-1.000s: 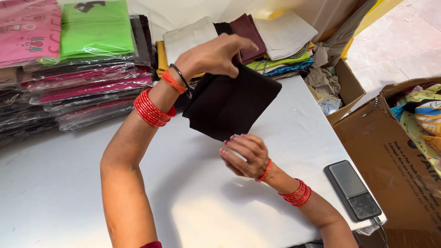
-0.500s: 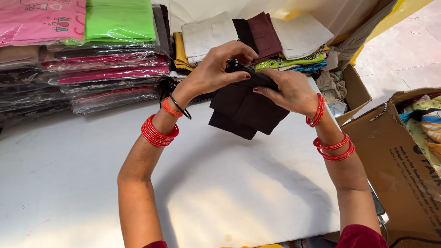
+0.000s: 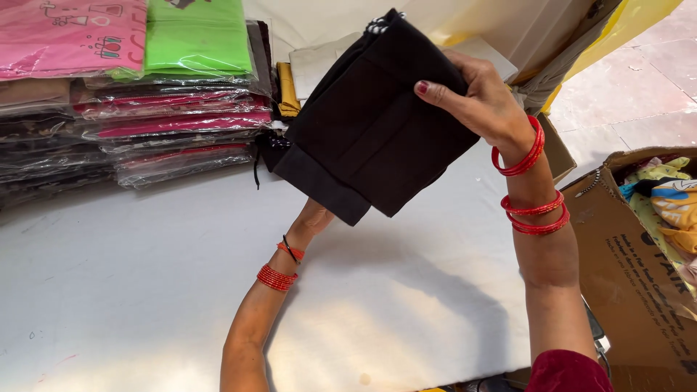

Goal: The person folds a pair of beige pants on a white table. They smooth the fabric, fold the legs together, and then fold the garment in half and in thirds to create a compact stack.

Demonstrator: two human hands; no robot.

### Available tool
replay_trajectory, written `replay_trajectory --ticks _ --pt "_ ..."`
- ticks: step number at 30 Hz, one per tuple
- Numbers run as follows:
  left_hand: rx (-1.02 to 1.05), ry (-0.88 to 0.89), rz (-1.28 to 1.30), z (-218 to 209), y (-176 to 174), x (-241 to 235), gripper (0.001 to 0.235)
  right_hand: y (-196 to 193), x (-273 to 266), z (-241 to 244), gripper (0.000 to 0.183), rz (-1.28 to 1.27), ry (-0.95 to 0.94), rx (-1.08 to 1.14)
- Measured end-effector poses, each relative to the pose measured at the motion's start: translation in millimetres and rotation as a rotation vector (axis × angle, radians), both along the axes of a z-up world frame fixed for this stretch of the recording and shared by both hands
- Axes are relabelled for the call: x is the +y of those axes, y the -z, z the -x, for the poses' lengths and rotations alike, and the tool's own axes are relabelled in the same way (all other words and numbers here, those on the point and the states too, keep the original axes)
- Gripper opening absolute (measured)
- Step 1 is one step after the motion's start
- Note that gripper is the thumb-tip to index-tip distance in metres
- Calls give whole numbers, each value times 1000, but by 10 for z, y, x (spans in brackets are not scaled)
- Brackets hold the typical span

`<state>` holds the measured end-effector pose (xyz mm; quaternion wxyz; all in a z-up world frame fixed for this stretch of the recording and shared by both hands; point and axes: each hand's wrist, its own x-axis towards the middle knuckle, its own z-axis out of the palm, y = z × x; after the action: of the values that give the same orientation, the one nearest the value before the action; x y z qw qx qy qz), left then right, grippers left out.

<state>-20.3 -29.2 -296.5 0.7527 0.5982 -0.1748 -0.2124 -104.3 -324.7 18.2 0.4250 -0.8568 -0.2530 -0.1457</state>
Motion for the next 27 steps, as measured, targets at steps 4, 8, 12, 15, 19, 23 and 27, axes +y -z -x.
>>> replay_trajectory --ticks 4,8,12,15,19,23,27 --pt "249 98 621 449 -756 127 62 696 -107 -314 42 -728 -63 469" --pt "301 91 612 576 -873 131 73 1755 -65 -460 45 -922 -45 674" --pt "418 3 281 500 -348 67 67 2490 -63 -441 53 -850 223 906" --pt "456 -66 165 449 -179 36 61 2691 -134 -423 53 -752 297 998" --pt "351 -137 -3 431 -297 -70 67 2528 -373 -289 68 -627 -32 937" --pt "137 -141 -229 488 -699 -260 70 2423 -806 -310 81 -432 -138 748" --pt "-131 -119 -116 67 -803 -718 83 2119 -1088 -544 76 -534 -7 536"
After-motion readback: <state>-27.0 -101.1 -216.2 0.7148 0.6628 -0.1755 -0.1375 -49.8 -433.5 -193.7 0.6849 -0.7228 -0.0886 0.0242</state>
